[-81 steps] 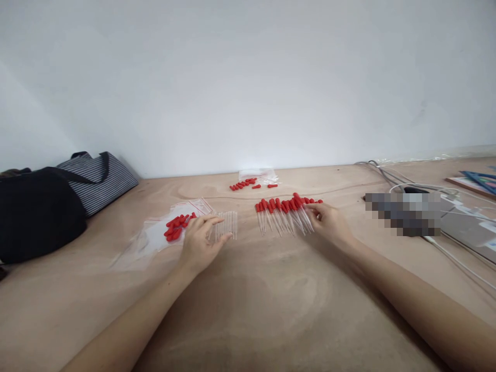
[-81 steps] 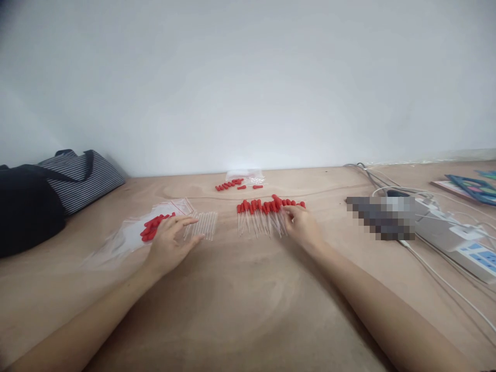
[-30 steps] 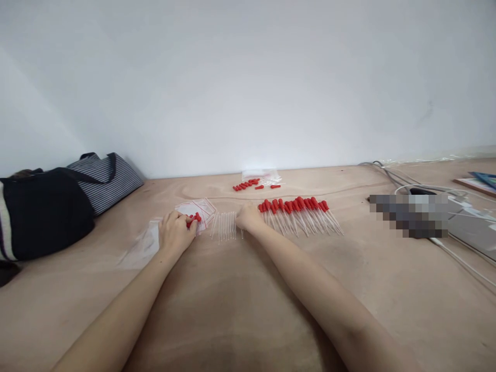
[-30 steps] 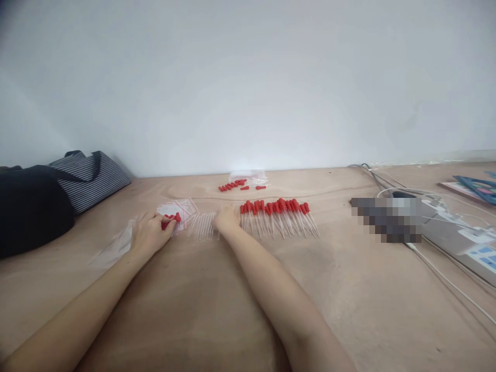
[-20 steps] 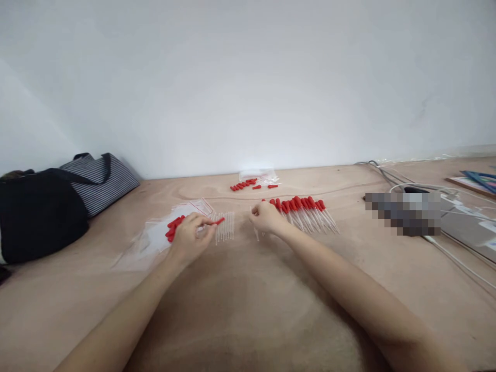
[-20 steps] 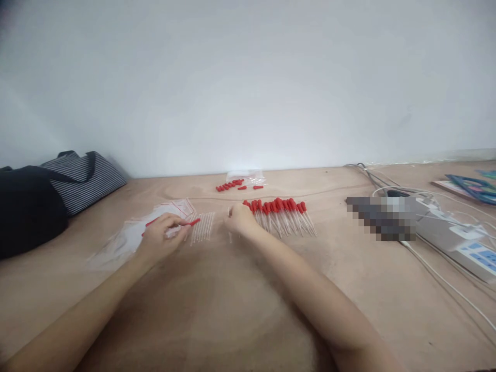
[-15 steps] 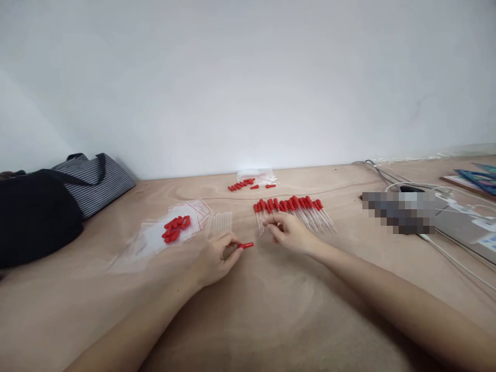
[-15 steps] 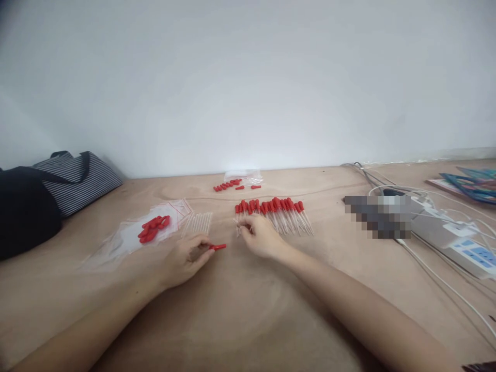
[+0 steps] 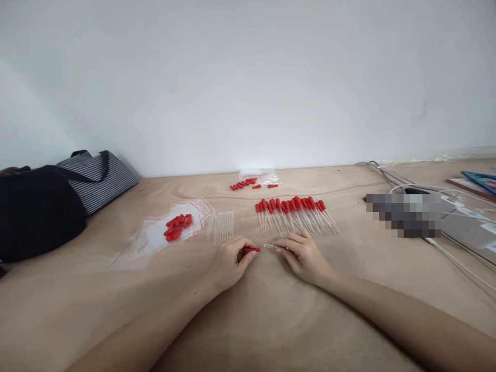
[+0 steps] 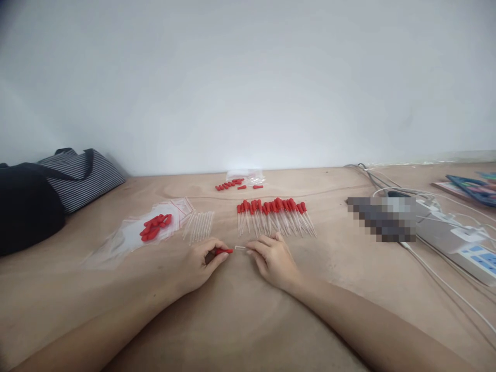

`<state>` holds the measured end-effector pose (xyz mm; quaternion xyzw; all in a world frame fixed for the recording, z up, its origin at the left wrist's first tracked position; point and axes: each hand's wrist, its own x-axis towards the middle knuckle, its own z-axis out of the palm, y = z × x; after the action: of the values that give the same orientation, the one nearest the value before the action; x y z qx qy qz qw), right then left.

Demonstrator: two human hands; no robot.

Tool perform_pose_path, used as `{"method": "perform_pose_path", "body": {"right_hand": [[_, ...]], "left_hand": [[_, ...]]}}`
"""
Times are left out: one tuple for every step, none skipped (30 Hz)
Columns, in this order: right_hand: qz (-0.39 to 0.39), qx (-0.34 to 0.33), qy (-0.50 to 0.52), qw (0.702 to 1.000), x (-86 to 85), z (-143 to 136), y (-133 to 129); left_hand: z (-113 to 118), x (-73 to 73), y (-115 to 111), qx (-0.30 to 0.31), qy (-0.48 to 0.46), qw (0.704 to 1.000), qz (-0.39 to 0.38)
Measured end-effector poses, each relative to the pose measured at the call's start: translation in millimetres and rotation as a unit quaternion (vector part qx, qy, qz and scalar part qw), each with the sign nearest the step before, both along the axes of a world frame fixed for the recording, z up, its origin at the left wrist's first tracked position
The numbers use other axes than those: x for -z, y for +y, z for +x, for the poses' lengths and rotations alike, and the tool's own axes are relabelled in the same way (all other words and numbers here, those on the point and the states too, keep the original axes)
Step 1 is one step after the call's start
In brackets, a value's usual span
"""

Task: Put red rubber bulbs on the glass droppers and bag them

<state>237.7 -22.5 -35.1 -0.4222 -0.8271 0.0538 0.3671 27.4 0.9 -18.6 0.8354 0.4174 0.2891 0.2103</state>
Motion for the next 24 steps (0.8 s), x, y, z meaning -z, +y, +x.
{"method": "perform_pose_path", "body": {"right_hand": [[0.003, 0.001, 0.002, 1.000, -1.4, -1.6, -1.3], [0.004, 0.003, 0.004, 1.000, -2.4, -3.1, -2.4], [0.006, 0.006, 0.005, 1.000, -3.1, -4.5, -3.3], [0.006, 0.009, 0.004, 1.000, -3.4, -5.6, -4.0], [0.006, 0.012, 0.004, 1.000, -3.5, -6.6, -4.4], [0.006, 0.012, 0.004, 1.000, -3.5, -7.6, -4.6], [0.007, 0.011, 0.006, 1.000, -3.3, -8.6, -4.7], [0.007, 0.007, 0.008, 1.000, -3.1, -9.6, -4.8], [0.007, 0.003, 0.011, 1.000, -3.0, -10.8, -4.8], [0.007, 0.000, 0.014, 1.000, -2.9, -12.0, -4.9], [0.009, -0.002, 0.018, 1.000, -2.8, -13.4, -5.1], [0.012, -0.003, 0.022, 1.000, -2.7, -14.7, -5.3], [0.016, -0.003, 0.025, 1.000, -2.6, -16.0, -5.6], [0.021, -0.003, 0.029, 0.999, -2.6, -17.3, -5.8], [0.026, -0.004, 0.031, 0.999, -2.6, -18.4, -6.1], [0.031, -0.007, 0.033, 0.999, -2.7, -19.4, -6.4], [0.035, -0.011, 0.033, 0.999, -2.7, -20.1, -6.7], [0.039, -0.016, 0.034, 0.999, -2.7, -20.7, -6.9], [0.044, -0.020, 0.035, 0.998, -2.6, -21.1, -7.1], [0.049, -0.025, 0.036, 0.998, -2.5, -21.4, -7.2], [0.055, -0.029, 0.037, 0.997, -2.2, -21.4, -7.1], [0.059, -0.034, 0.036, 0.997, -1.9, -21.1, -7.0], [0.062, -0.040, 0.031, 0.997, -1.6, -20.6, -6.7], [0.064, -0.045, 0.024, 0.997, -1.4, -19.9, -6.4]], "left_hand": [[-0.1, 1.1, -0.2, -0.004, -0.008, 1.000, -0.004], [-0.3, 2.2, -0.5, -0.007, -0.017, 1.000, -0.010], [-0.5, 3.2, -0.7, -0.009, -0.026, 1.000, -0.015], [-0.8, 4.2, -1.0, -0.011, -0.033, 0.999, -0.020], [-0.9, 5.4, -1.2, -0.012, -0.041, 0.999, -0.027], [-0.9, 6.6, -1.4, -0.014, -0.052, 0.998, -0.034], [-0.7, 8.1, -1.6, -0.014, -0.066, 0.997, -0.041], [-0.3, 9.6, -1.7, -0.014, -0.082, 0.995, -0.049], [0.3, 11.1, -1.7, -0.013, -0.100, 0.993, -0.059], [1.0, 12.5, -1.7, -0.013, -0.118, 0.990, -0.070], [1.9, 13.7, -1.8, -0.013, -0.137, 0.987, -0.081], [2.8, 14.5, -1.9, -0.014, -0.155, 0.983, -0.093], [3.7, 14.8, -2.0, -0.016, -0.174, 0.979, -0.105], [4.7, 14.7, -2.2, -0.019, -0.193, 0.974, -0.117], [5.5, 14.3, -2.4, -0.021, -0.210, 0.969, -0.129], [6.3, 13.5, -2.7, -0.023, -0.224, 0.964, -0.141], [6.9, 12.6, -2.9, -0.025, -0.236, 0.960, -0.151], [7.3, 11.7, -3.2, -0.028, -0.245, 0.956, -0.160], [7.6, 10.9, -3.4, -0.031, -0.251, 0.953, -0.167], [7.8, 10.3, -3.5, -0.035, -0.256, 0.951, -0.171], [7.9, 9.8, -3.6, -0.039, -0.260, 0.949, -0.175], [7.8, 9.5, -3.8, -0.043, -0.263, 0.948, -0.177], [7.7, 9.1, -3.9, -0.045, -0.264, 0.946, -0.179], [7.6, 8.8, -4.1, -0.046, -0.266, 0.946, -0.181]]}}
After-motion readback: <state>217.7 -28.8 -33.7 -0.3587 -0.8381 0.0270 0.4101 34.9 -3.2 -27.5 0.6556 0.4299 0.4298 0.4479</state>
